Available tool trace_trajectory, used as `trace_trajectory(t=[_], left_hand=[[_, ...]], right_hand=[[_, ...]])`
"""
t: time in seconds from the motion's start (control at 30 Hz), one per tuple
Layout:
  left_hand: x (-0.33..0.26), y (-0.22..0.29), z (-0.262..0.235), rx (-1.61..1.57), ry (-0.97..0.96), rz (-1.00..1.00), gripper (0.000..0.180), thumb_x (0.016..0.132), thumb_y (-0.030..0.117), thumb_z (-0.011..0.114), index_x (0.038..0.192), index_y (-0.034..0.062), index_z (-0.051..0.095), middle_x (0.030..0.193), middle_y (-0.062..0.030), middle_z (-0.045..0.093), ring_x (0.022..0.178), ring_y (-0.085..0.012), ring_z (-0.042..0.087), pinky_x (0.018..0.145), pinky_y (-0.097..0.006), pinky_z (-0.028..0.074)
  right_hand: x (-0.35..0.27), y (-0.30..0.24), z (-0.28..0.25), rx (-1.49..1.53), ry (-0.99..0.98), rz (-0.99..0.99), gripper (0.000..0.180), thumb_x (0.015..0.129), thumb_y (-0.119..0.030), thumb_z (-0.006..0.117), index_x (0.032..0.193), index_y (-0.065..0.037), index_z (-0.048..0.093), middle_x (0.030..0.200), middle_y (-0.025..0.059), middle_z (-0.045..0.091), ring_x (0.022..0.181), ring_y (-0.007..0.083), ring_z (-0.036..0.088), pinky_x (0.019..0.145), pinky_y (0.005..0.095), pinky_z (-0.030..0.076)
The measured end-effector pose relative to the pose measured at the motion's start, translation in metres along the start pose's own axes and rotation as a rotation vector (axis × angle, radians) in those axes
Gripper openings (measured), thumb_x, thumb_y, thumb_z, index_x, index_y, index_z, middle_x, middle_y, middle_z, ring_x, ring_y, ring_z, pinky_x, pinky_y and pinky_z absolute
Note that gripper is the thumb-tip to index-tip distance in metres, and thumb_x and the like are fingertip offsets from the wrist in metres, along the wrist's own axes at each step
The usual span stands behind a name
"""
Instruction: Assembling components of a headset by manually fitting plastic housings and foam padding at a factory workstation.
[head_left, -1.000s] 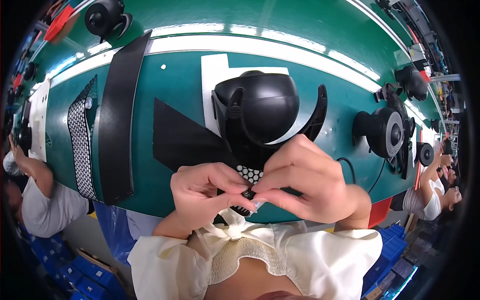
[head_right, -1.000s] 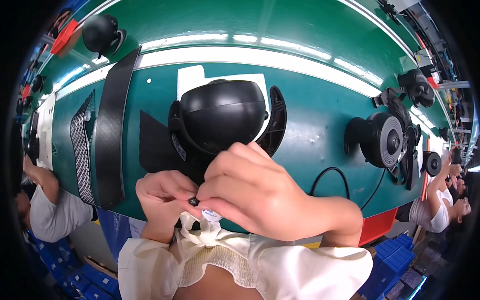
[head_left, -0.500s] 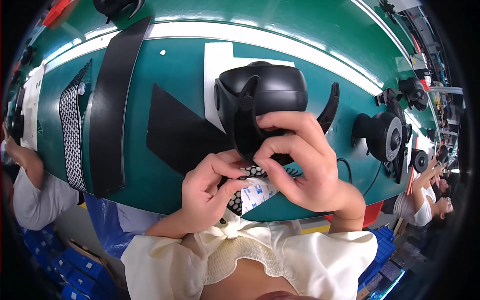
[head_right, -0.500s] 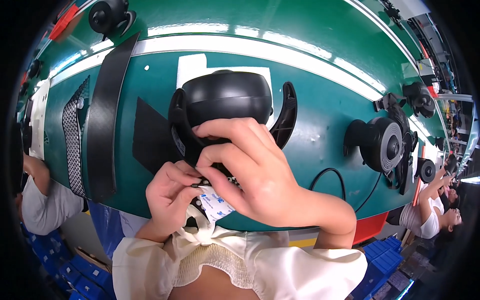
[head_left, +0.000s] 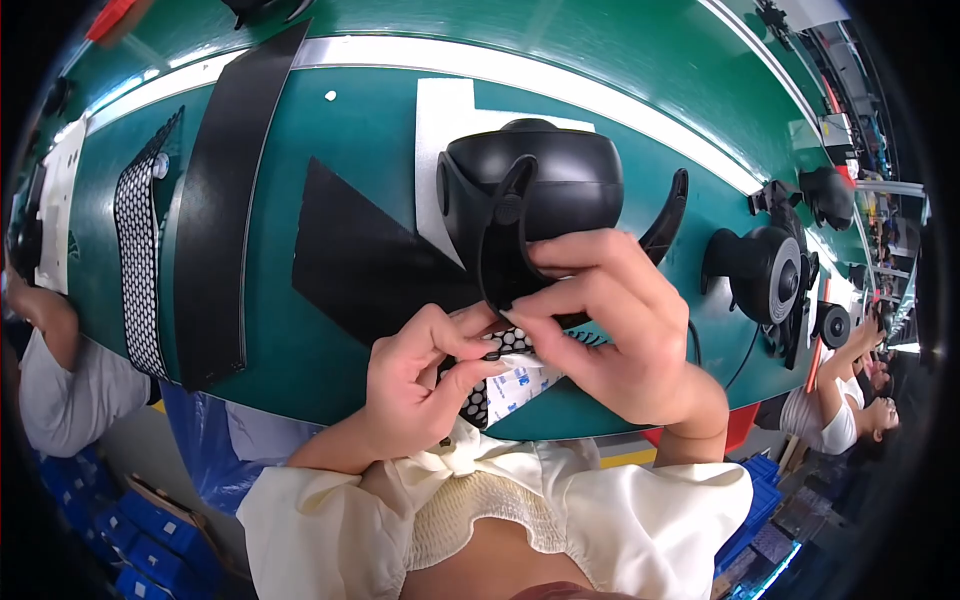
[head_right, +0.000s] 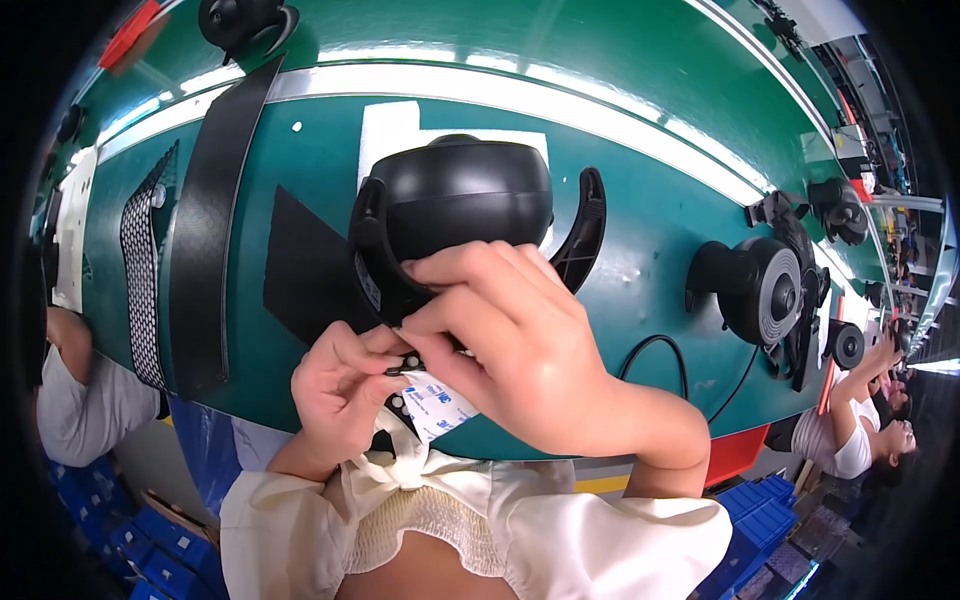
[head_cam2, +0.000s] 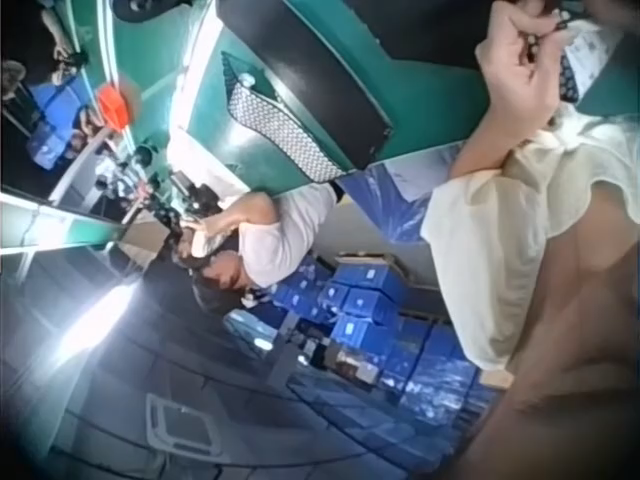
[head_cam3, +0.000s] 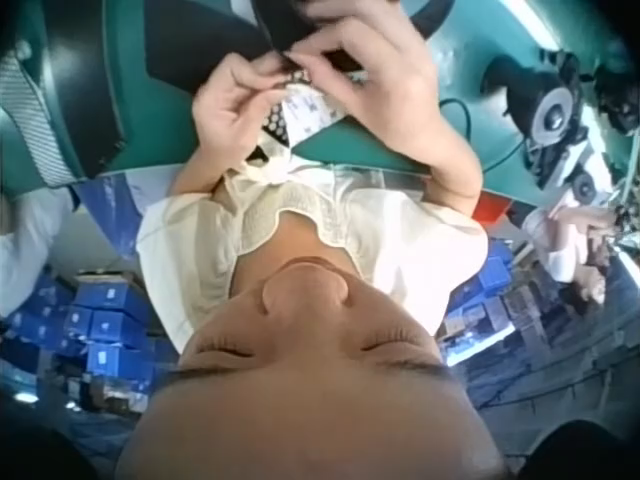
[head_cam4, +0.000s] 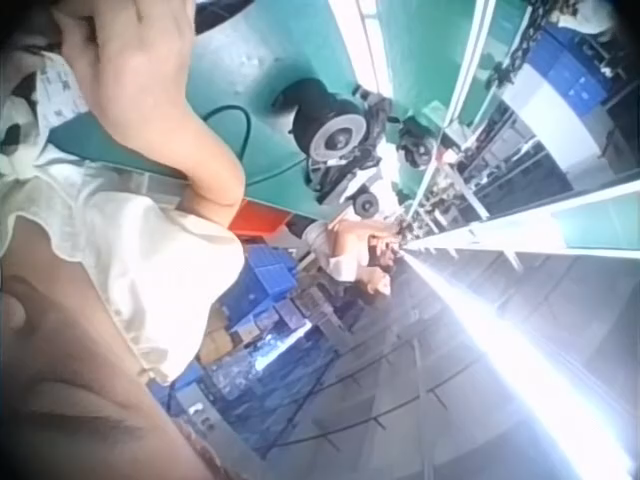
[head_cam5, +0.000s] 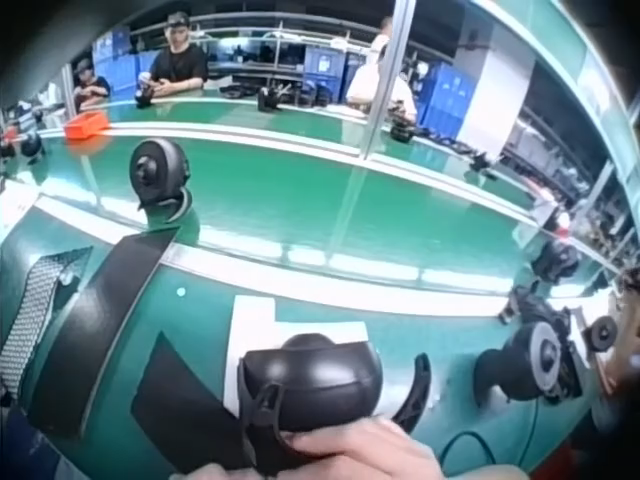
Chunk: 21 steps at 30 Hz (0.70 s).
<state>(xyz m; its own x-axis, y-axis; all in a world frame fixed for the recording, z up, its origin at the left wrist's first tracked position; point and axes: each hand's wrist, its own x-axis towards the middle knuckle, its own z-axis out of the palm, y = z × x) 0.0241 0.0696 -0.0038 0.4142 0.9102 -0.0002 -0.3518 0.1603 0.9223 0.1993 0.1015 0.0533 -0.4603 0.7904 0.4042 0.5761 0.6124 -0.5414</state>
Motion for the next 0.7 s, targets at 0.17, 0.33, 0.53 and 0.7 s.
trace_trajectory(t=[0.17, 0.33, 0.53, 0.7], left_hand=[[-0.001, -0.009, -0.003, -0.047, 0.043, 0.033, 0.010, 0.077, -0.012, 0.052, 0.081, -0.0046, 0.047, 0.101, -0.0189, 0.056, 0.098, -0.0146, 0.053, 0.086, -0.025, 0.041], [0.001, -0.006, 0.001, -0.053, 0.085, 0.045, 0.010, 0.077, -0.011, 0.052, 0.081, -0.0042, 0.046, 0.100, -0.0169, 0.056, 0.098, -0.0144, 0.053, 0.085, -0.025, 0.042], [0.005, -0.008, -0.001, -0.069, 0.018, 0.059, 0.011, 0.078, -0.011, 0.049, 0.082, -0.0030, 0.044, 0.098, -0.0179, 0.056, 0.095, -0.0152, 0.054, 0.083, -0.026, 0.042], [0.007, -0.006, -0.004, -0.267, 0.043, -0.019, 0.010, 0.082, -0.009, 0.043, 0.084, -0.0007, 0.038, 0.096, -0.0223, 0.057, 0.093, -0.0211, 0.057, 0.082, -0.031, 0.045]], right_hand=[[0.011, -0.006, -0.008, 0.134, -0.114, 0.356, 0.038, 0.064, 0.002, 0.070, 0.091, 0.000, 0.044, 0.082, 0.0112, 0.056, 0.074, 0.0185, 0.059, 0.065, 0.0254, 0.047], [0.012, 0.000, -0.011, 0.217, -0.188, 0.364, 0.039, 0.067, -0.002, 0.068, 0.097, 0.001, 0.044, 0.086, 0.0095, 0.056, 0.079, 0.0186, 0.060, 0.070, 0.0275, 0.046], [0.014, -0.008, -0.007, 0.217, -0.091, 0.425, 0.043, 0.063, -0.004, 0.072, 0.093, -0.001, 0.041, 0.080, 0.0082, 0.055, 0.075, 0.0176, 0.060, 0.068, 0.0264, 0.046], [0.009, -0.002, -0.003, 0.263, -0.022, 0.377, 0.041, 0.064, -0.004, 0.072, 0.090, -0.002, 0.040, 0.080, 0.0069, 0.054, 0.074, 0.0159, 0.059, 0.068, 0.0255, 0.046]])
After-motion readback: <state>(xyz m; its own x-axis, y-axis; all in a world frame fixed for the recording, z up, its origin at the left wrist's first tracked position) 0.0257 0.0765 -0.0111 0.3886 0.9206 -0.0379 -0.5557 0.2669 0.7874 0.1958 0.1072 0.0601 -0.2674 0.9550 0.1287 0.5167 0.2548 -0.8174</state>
